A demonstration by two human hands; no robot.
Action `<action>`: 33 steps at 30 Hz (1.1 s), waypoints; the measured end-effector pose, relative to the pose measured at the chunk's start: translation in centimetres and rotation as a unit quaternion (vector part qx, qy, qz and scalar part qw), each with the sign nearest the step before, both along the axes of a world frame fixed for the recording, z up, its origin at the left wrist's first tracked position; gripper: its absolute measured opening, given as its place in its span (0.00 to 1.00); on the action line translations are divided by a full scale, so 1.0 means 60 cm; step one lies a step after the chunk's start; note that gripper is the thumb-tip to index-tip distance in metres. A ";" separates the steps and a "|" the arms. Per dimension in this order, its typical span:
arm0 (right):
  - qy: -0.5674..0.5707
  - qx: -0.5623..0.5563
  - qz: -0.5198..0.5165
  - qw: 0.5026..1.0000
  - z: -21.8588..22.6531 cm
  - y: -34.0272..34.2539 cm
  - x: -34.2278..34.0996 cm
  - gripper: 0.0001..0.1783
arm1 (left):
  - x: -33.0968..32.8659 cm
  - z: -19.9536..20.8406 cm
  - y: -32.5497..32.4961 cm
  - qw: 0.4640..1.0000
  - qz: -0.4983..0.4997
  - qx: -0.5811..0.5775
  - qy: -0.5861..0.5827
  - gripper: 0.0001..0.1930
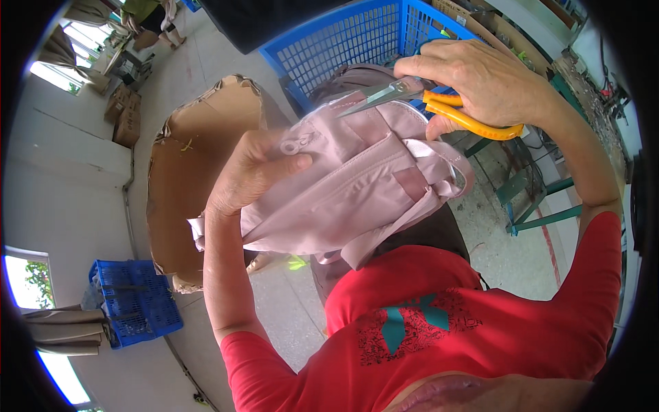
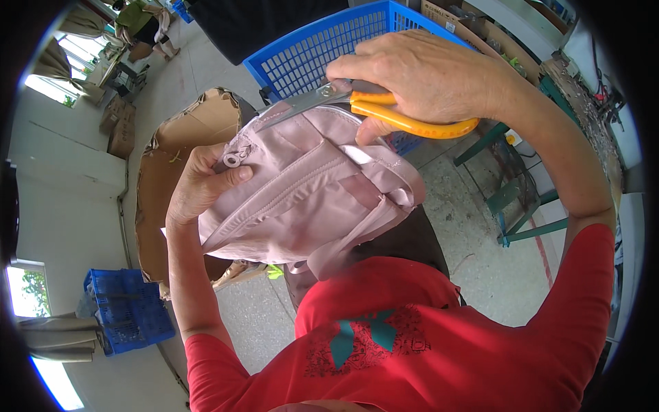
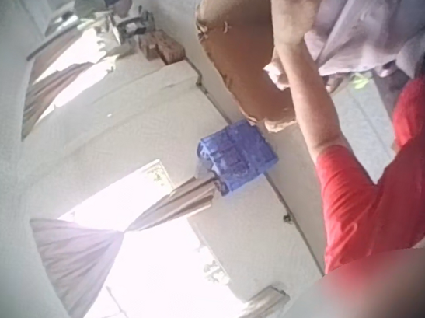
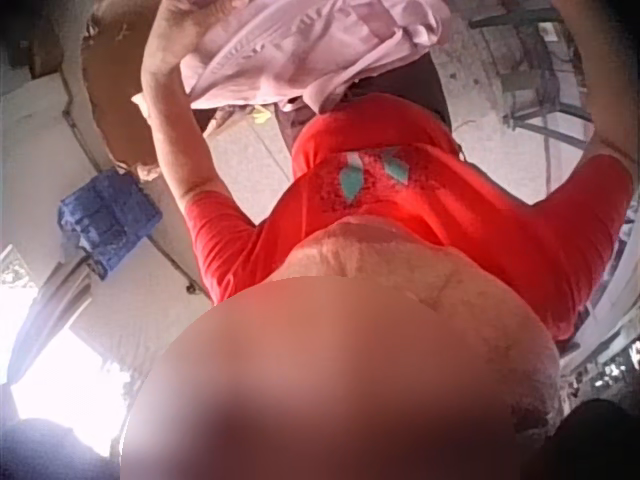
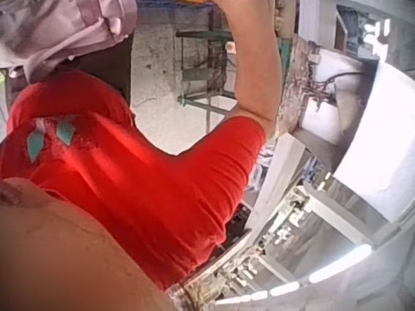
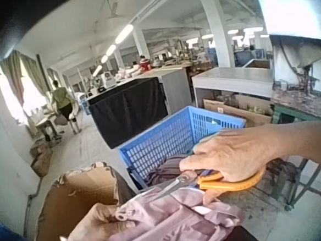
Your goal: Trimming loose threads and excess fabric from pink backpacks using scissors.
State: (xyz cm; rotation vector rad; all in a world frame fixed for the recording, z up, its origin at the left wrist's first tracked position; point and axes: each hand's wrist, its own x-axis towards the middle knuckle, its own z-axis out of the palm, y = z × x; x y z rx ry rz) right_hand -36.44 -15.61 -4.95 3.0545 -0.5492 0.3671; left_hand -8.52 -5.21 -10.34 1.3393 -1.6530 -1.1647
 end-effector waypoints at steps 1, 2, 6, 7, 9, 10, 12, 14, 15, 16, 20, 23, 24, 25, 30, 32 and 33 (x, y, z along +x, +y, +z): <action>0.001 0.001 0.001 1.000 0.002 0.001 0.001 0.30 | -0.001 -0.001 0.000 1.000 0.000 0.000 0.001 0.11; 0.019 0.022 -0.007 1.000 0.006 0.002 0.002 0.28 | -0.002 -0.003 0.000 1.000 0.001 0.000 0.002 0.11; 0.030 0.026 -0.013 0.999 0.000 -0.004 -0.005 0.24 | -0.003 -0.011 -0.001 1.000 -0.007 -0.006 0.000 0.11; 0.031 0.027 -0.013 0.999 0.000 -0.006 -0.009 0.24 | -0.004 -0.013 -0.001 1.000 -0.008 -0.007 -0.001 0.11; 0.037 0.009 0.009 0.999 0.002 -0.009 -0.016 0.23 | -0.009 -0.011 0.002 1.000 -0.010 -0.005 -0.003 0.11; 0.039 0.011 0.007 0.999 0.003 -0.009 -0.017 0.23 | -0.013 -0.009 0.002 1.000 -0.014 -0.005 -0.007 0.11; 0.038 0.051 0.013 0.998 0.007 -0.007 -0.013 0.23 | -0.021 -0.002 0.007 1.000 -0.011 0.011 -0.001 0.11; 0.021 0.005 0.030 0.999 0.004 0.000 -0.006 0.23 | -0.025 -0.001 0.010 1.000 -0.008 0.026 0.005 0.11; 0.003 -0.042 0.051 0.998 0.002 0.003 -0.003 0.23 | -0.026 -0.001 0.011 1.000 -0.015 0.013 0.002 0.11; 0.010 -0.028 0.059 0.998 0.000 -0.002 -0.001 0.23 | -0.026 -0.003 0.010 1.000 -0.020 0.004 -0.001 0.11; 0.042 0.018 0.037 0.998 0.004 0.001 -0.007 0.23 | -0.028 -0.008 0.016 0.999 -0.015 0.027 0.015 0.10; 0.098 0.039 0.009 0.994 0.006 -0.003 -0.020 0.23 | -0.032 -0.005 0.018 1.000 -0.001 0.025 0.017 0.10; 0.083 0.032 0.019 0.996 0.006 -0.002 -0.022 0.23 | -0.033 -0.003 0.018 1.000 -0.017 0.021 0.013 0.10; 0.068 0.026 0.028 0.997 0.006 -0.001 -0.024 0.24 | -0.034 -0.002 0.019 0.999 -0.033 0.018 0.007 0.11; 0.043 -0.014 0.082 0.996 0.001 -0.009 -0.008 0.25 | -0.046 -0.004 0.010 0.998 -0.054 0.004 0.012 0.11; 0.039 -0.010 0.088 0.995 -0.001 -0.011 -0.006 0.25 | -0.045 -0.008 0.008 0.999 -0.047 0.003 0.001 0.12; 0.066 0.002 0.074 0.995 0.003 -0.008 -0.009 0.24 | -0.046 -0.011 0.007 0.998 -0.056 -0.002 0.009 0.13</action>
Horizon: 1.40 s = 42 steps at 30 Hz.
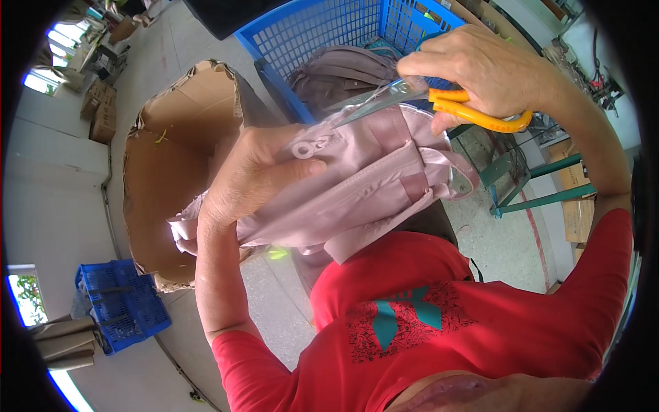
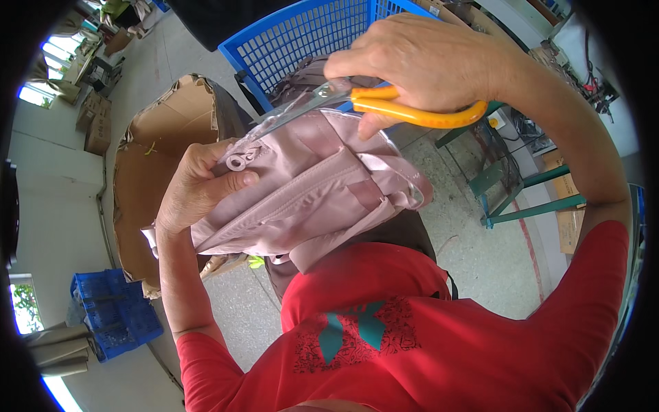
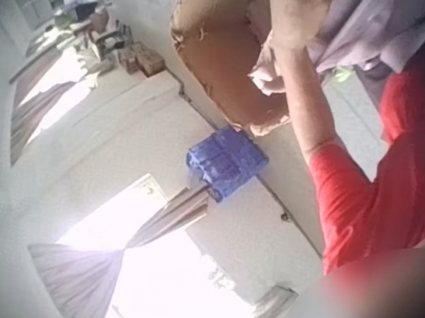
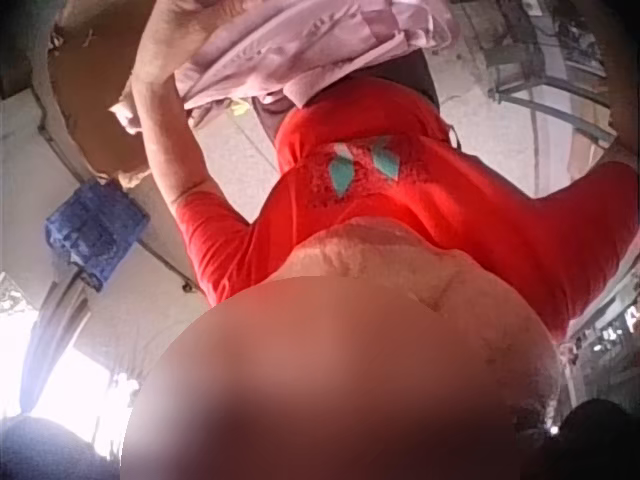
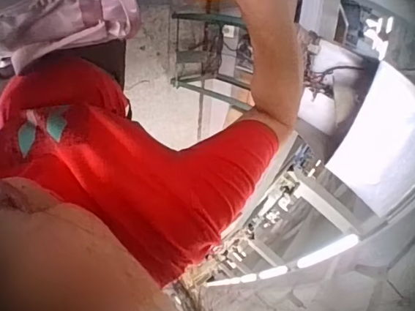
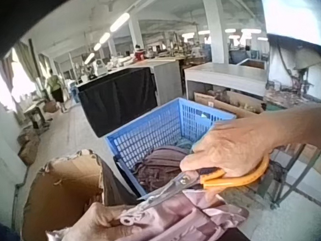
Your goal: Trimming loose threads and excess fabric from pink backpacks using scissors.
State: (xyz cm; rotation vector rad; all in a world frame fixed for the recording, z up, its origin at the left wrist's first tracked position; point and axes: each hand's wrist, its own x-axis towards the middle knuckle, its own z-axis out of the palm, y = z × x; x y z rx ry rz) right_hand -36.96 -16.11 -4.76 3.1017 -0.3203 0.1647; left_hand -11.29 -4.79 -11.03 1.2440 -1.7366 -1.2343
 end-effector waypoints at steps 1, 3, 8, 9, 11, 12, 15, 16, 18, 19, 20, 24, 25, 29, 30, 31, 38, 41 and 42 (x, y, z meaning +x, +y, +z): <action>0.029 0.009 -0.015 0.999 0.002 0.002 -0.003 0.24 | -0.001 -0.003 0.000 1.000 -0.009 -0.004 0.009 0.14; 0.030 -0.006 -0.014 0.999 -0.002 0.001 -0.011 0.22 | 0.001 -0.006 -0.001 1.000 -0.014 -0.007 -0.004 0.14; 0.035 0.039 0.000 0.999 -0.010 -0.009 -0.026 0.31 | 0.001 -0.005 -0.009 0.999 -0.026 -0.003 -0.024 0.14; -0.012 0.067 -0.026 0.997 -0.009 -0.009 -0.021 0.27 | 0.000 -0.005 -0.011 0.997 -0.012 -0.025 -0.071 0.15; -0.056 0.098 -0.049 0.992 -0.013 -0.006 -0.007 0.23 | -0.007 -0.005 -0.015 0.992 0.005 -0.043 -0.114 0.16; -0.083 0.137 -0.039 0.986 -0.025 -0.004 0.005 0.25 | -0.013 -0.004 -0.017 0.989 0.005 -0.072 -0.131 0.18; -0.087 0.236 -0.013 0.968 -0.054 -0.001 0.036 0.28 | -0.014 -0.006 -0.011 0.975 0.019 -0.144 -0.167 0.22; -0.106 0.261 0.031 0.959 -0.071 -0.006 0.039 0.26 | -0.011 -0.008 -0.012 0.964 0.033 -0.190 -0.185 0.24; -0.078 0.363 -0.034 0.928 -0.086 -0.006 0.032 0.24 | 0.014 -0.002 0.002 0.959 0.074 -0.155 -0.226 0.27; -0.078 0.365 -0.031 0.927 -0.089 -0.007 0.029 0.24 | 0.048 -0.018 0.014 0.955 0.106 -0.152 -0.230 0.24; -0.089 0.365 -0.045 0.926 -0.094 -0.007 0.023 0.24 | 0.067 -0.032 0.022 0.952 0.134 -0.150 -0.233 0.22; -0.067 0.302 -0.069 0.948 -0.101 -0.013 0.001 0.31 | 0.066 -0.055 0.038 0.972 0.151 -0.063 -0.168 0.16; -0.065 0.303 -0.067 0.948 -0.091 -0.012 -0.001 0.31 | 0.065 -0.055 0.040 0.975 0.129 -0.091 -0.159 0.15; 0.048 0.149 -0.058 0.986 -0.037 -0.022 -0.010 0.42 | 0.065 -0.060 0.035 0.974 0.085 -0.149 -0.147 0.17; 0.090 0.105 -0.049 0.989 -0.031 -0.025 -0.012 0.44 | 0.065 -0.059 0.035 0.974 0.077 -0.162 -0.141 0.17; 0.089 0.091 -0.051 0.991 -0.028 -0.026 -0.013 0.44 | 0.068 -0.058 0.036 0.972 0.077 -0.167 -0.149 0.18; 0.077 0.034 0.058 0.995 -0.032 -0.042 0.003 0.45 | 0.071 -0.061 0.047 0.970 0.091 -0.169 -0.148 0.19; 0.088 0.058 0.083 0.991 -0.034 -0.042 0.016 0.42 | 0.074 -0.068 0.052 0.973 0.105 -0.162 -0.127 0.19; 0.078 0.064 0.095 0.990 -0.037 -0.043 0.017 0.39 | 0.075 -0.069 0.053 0.973 0.103 -0.165 -0.128 0.19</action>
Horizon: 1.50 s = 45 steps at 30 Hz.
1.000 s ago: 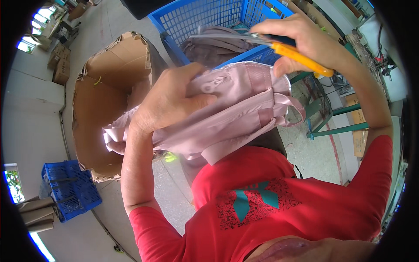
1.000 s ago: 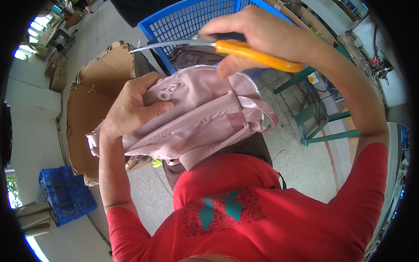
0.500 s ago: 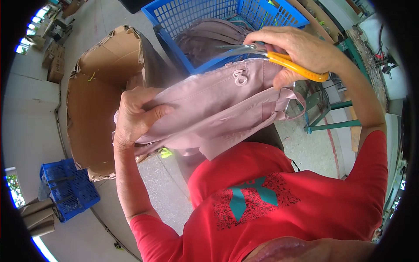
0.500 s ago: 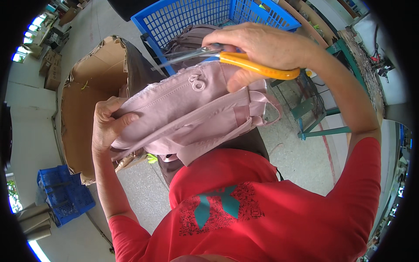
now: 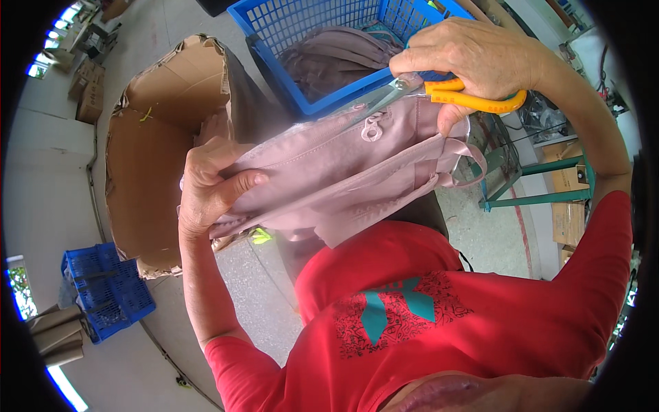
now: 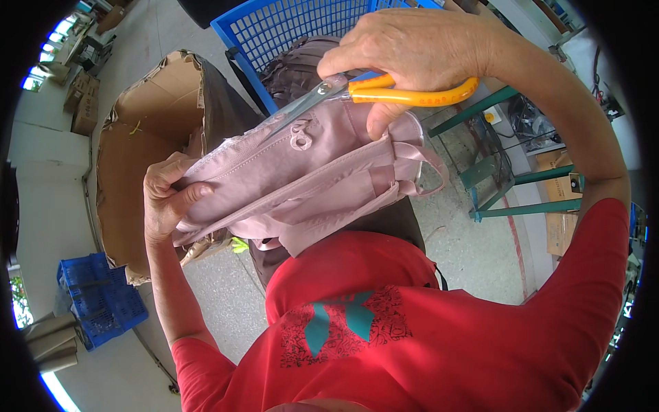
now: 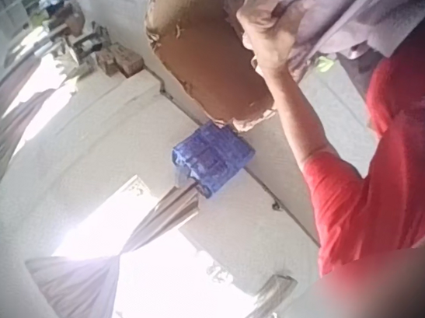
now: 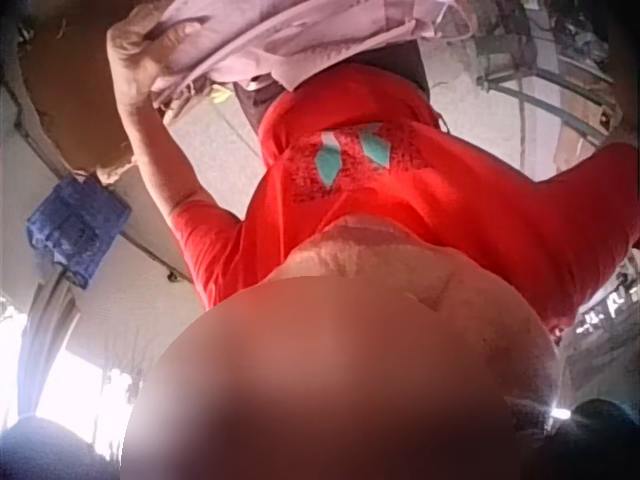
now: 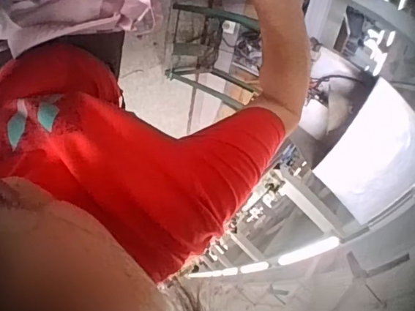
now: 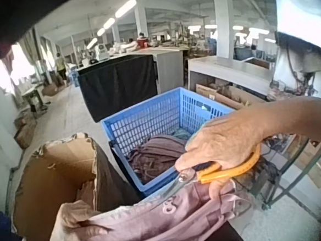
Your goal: Trimming loose threads and excess fabric from pink backpacks using scissors.
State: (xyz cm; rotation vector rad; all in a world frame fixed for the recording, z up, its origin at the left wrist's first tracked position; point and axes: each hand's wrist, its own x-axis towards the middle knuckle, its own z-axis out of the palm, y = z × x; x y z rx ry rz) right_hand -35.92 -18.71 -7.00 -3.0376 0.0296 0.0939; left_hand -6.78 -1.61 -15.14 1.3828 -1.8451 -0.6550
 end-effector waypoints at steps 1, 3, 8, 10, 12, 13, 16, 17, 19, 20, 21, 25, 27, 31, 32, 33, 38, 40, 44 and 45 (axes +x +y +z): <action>-0.010 0.007 0.012 1.000 -0.003 -0.002 0.002 0.37 | 0.001 -0.001 0.000 1.000 -0.001 -0.003 -0.001 0.19; -0.010 -0.006 -0.008 1.000 -0.005 0.006 -0.002 0.35 | 0.001 0.003 -0.002 1.000 -0.005 0.002 -0.010 0.19; 0.025 -0.007 -0.050 0.998 -0.016 0.006 -0.014 0.32 | 0.008 -0.011 -0.006 0.999 -0.034 -0.012 -0.016 0.17; 0.028 -0.012 -0.061 0.998 -0.025 0.005 -0.020 0.32 | 0.001 -0.011 -0.006 0.999 -0.030 -0.013 -0.006 0.17; 0.030 -0.018 -0.074 0.997 -0.025 0.006 -0.019 0.32 | -0.002 -0.010 -0.007 1.000 -0.027 -0.014 0.006 0.17; 0.011 -0.043 -0.066 0.997 -0.017 0.013 -0.013 0.30 | -0.002 -0.008 -0.007 0.999 -0.034 -0.015 0.006 0.17; -0.023 -0.085 -0.034 0.996 -0.009 0.025 0.007 0.29 | -0.006 -0.009 -0.009 0.999 -0.042 -0.016 0.002 0.17; -0.040 -0.101 -0.011 0.994 -0.008 0.027 0.011 0.30 | -0.007 -0.010 -0.010 0.999 -0.044 -0.018 -0.003 0.16; -0.035 -0.092 -0.013 0.995 -0.013 0.023 0.014 0.30 | -0.007 -0.016 -0.011 0.999 -0.043 -0.024 0.005 0.16; -0.029 -0.084 -0.015 0.996 -0.016 0.022 0.015 0.29 | -0.007 -0.018 -0.011 0.999 -0.042 -0.031 0.012 0.16; -0.029 -0.084 -0.013 0.996 -0.019 0.023 0.015 0.29 | -0.008 -0.018 -0.009 0.999 -0.041 -0.031 0.012 0.16; 0.012 -0.071 -0.043 0.997 -0.024 0.026 0.012 0.27 | -0.008 -0.017 -0.009 0.999 -0.034 -0.009 0.016 0.15; 0.032 -0.065 -0.055 0.996 -0.022 0.030 0.013 0.26 | -0.009 -0.016 -0.006 0.999 -0.038 -0.010 0.013 0.15; 0.015 -0.085 -0.039 0.996 -0.016 0.033 0.020 0.26 | -0.013 -0.017 -0.006 1.000 -0.023 0.000 0.020 0.13; -0.019 -0.102 -0.019 0.994 -0.016 0.035 0.025 0.26 | -0.014 -0.017 -0.006 0.999 -0.027 -0.012 0.018 0.13; -0.019 -0.101 -0.018 0.994 -0.018 0.037 0.030 0.26 | -0.016 -0.016 -0.006 0.999 -0.027 -0.011 0.018 0.13; -0.001 -0.053 -0.027 0.998 -0.029 0.040 0.041 0.26 | -0.024 -0.017 -0.002 0.999 -0.010 -0.050 0.004 0.13; -0.002 -0.047 -0.027 0.999 -0.033 0.038 0.039 0.25 | -0.025 -0.021 -0.001 0.998 -0.002 -0.061 -0.009 0.13; -0.020 -0.007 -0.020 1.000 -0.041 0.037 0.039 0.22 | -0.023 -0.023 0.001 0.996 0.011 -0.082 -0.036 0.14; -0.020 -0.005 -0.018 1.000 -0.046 0.036 0.038 0.22 | -0.023 -0.024 0.002 0.996 0.013 -0.080 -0.036 0.14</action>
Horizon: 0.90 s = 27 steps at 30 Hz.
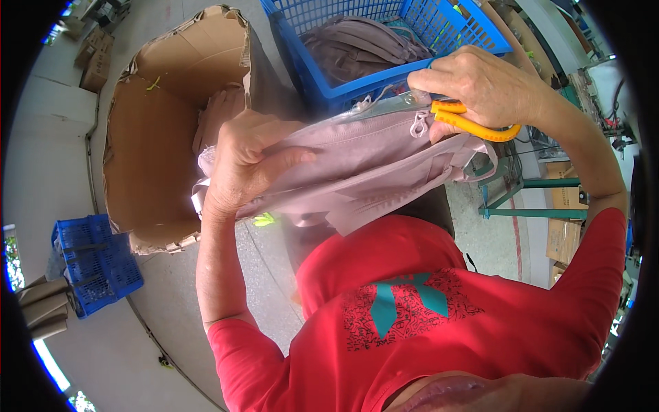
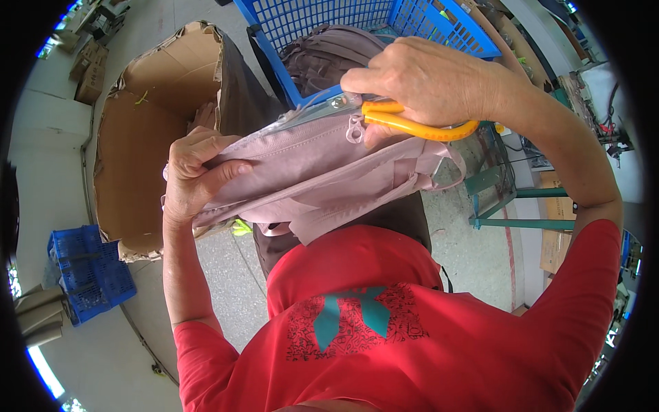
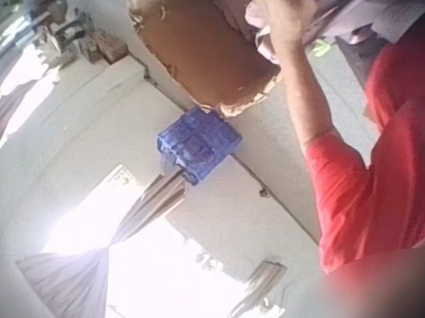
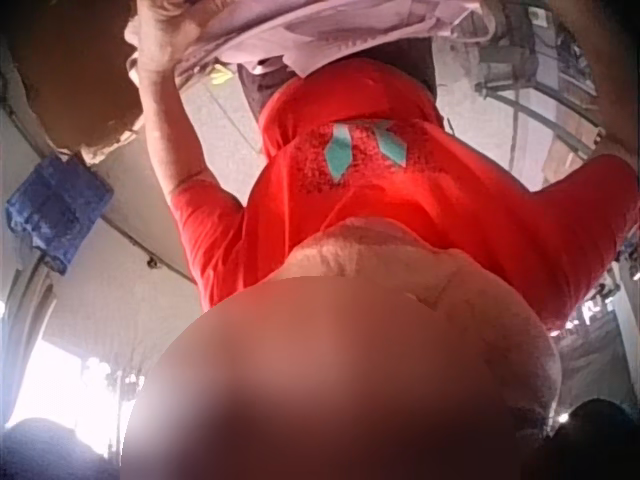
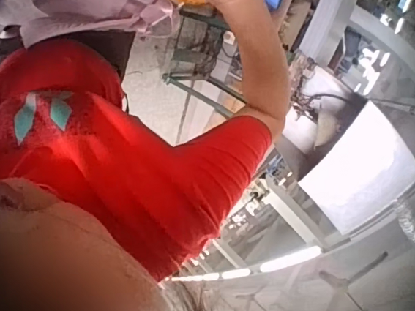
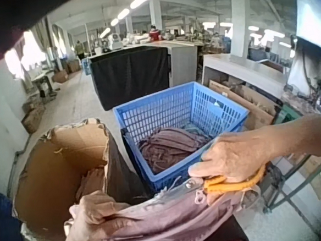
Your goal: Trimming loose threads and excess fabric from pink backpacks using scissors.
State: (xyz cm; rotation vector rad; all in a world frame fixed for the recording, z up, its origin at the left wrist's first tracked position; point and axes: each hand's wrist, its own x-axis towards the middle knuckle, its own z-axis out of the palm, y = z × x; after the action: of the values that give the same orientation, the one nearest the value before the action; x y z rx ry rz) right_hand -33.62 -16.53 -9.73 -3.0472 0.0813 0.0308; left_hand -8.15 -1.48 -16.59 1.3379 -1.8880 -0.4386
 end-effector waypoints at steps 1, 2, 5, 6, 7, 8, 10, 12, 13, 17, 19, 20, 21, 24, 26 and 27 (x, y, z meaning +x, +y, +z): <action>-0.011 -0.009 0.013 1.000 -0.005 -0.002 -0.003 0.24 | -0.001 -0.001 0.000 1.000 0.002 -0.005 -0.009 0.14; -0.021 -0.019 0.026 0.999 -0.009 -0.003 -0.004 0.27 | -0.001 -0.002 0.002 1.000 0.004 -0.011 -0.018 0.14; -0.002 -0.005 0.010 1.000 -0.014 -0.005 -0.005 0.26 | -0.001 0.005 0.009 0.998 0.025 0.020 -0.059 0.18; -0.001 -0.004 0.011 1.000 -0.015 -0.003 -0.006 0.26 | 0.001 0.013 0.013 0.998 0.025 0.021 -0.059 0.18; -0.011 0.008 -0.003 1.000 -0.015 -0.001 -0.009 0.24 | 0.007 0.024 0.018 0.993 0.059 0.004 -0.104 0.21; -0.023 0.021 -0.013 0.999 -0.015 0.001 -0.009 0.22 | 0.018 0.030 0.026 0.984 0.094 -0.012 -0.150 0.23; -0.022 0.031 -0.025 0.999 -0.023 -0.001 -0.014 0.22 | 0.053 -0.003 0.055 0.980 0.178 0.068 -0.058 0.26; -0.021 0.042 -0.037 0.998 -0.029 -0.002 -0.018 0.23 | 0.069 -0.034 0.072 0.938 0.179 0.181 0.237 0.23; -0.017 0.038 -0.038 0.998 -0.029 0.002 -0.017 0.23 | 0.076 -0.060 0.085 0.874 0.152 0.218 0.406 0.21; 0.019 0.053 -0.052 0.997 -0.027 -0.001 -0.018 0.24 | 0.061 -0.104 0.088 0.865 0.185 0.143 0.444 0.17; 0.013 0.049 -0.046 0.998 -0.021 0.001 -0.015 0.25 | 0.065 -0.102 0.091 0.863 0.183 0.157 0.444 0.17; 0.006 0.044 -0.037 0.998 -0.019 0.003 -0.012 0.27 | 0.066 -0.100 0.091 0.862 0.182 0.169 0.442 0.17; 0.006 0.043 -0.039 0.998 -0.018 0.004 -0.008 0.27 | 0.063 -0.096 0.089 0.862 0.181 0.169 0.443 0.17; 0.018 0.007 -0.015 1.000 -0.019 0.006 0.005 0.34 | 0.055 -0.089 0.086 0.880 0.163 0.129 0.426 0.17; -0.023 0.034 0.012 0.999 -0.028 0.005 0.012 0.30 | 0.054 -0.090 0.086 0.870 0.182 0.113 0.444 0.17; -0.023 0.035 0.013 0.999 -0.030 0.008 0.012 0.30 | 0.053 -0.092 0.088 0.870 0.183 0.113 0.444 0.17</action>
State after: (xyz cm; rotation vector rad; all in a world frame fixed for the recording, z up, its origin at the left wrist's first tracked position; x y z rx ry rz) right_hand -32.88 -16.04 -11.51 -2.9777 0.0356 -0.0336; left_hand -4.97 3.78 -22.11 1.2772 -0.8186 -0.9064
